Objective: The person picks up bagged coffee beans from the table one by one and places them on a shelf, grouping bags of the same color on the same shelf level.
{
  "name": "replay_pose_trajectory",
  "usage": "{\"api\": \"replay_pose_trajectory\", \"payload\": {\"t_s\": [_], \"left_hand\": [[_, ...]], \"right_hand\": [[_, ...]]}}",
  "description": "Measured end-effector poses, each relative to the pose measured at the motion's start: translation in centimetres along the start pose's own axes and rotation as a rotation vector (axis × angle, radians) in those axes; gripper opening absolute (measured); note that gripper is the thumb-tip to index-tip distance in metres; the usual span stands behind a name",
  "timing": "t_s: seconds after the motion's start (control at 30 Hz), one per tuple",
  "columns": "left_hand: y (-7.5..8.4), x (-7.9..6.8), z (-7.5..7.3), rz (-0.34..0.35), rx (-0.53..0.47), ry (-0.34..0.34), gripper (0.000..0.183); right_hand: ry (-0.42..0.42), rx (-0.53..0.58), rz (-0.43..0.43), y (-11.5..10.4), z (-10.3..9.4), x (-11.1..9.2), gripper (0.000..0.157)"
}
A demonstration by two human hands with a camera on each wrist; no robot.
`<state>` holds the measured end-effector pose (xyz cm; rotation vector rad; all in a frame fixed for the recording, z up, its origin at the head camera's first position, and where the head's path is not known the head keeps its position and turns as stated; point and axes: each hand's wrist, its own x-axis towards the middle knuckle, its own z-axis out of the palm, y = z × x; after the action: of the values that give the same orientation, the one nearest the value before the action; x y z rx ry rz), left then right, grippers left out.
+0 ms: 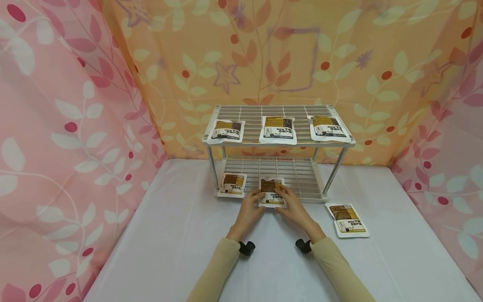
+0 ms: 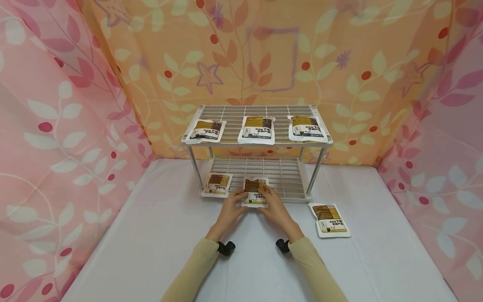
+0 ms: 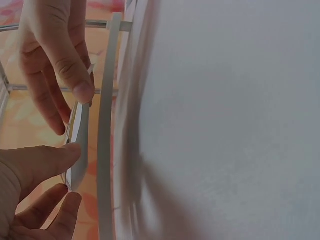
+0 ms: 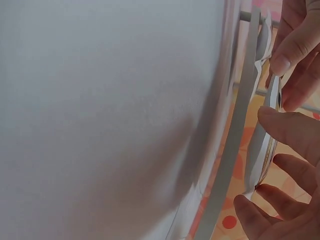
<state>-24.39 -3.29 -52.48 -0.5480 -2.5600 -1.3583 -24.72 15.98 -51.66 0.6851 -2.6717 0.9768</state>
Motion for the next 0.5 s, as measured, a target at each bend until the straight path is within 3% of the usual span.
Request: {"api": "replay_pose_trajectory", "payload": {"t_s": [0.2, 0.5], "left_hand": [[-0.6, 0.7, -0.1, 0.042, 0.001, 0.03, 0.039], [-1.1, 1.5, 0.3, 0.023, -0.003, 0.06, 0.037]], "right_hand": [[-0.016, 0.013, 0.0, 0.2, 0.3, 1.3, 0.064], [-0.046, 0.024, 0.035, 1.1, 0.9, 2.5, 0.063]]}}
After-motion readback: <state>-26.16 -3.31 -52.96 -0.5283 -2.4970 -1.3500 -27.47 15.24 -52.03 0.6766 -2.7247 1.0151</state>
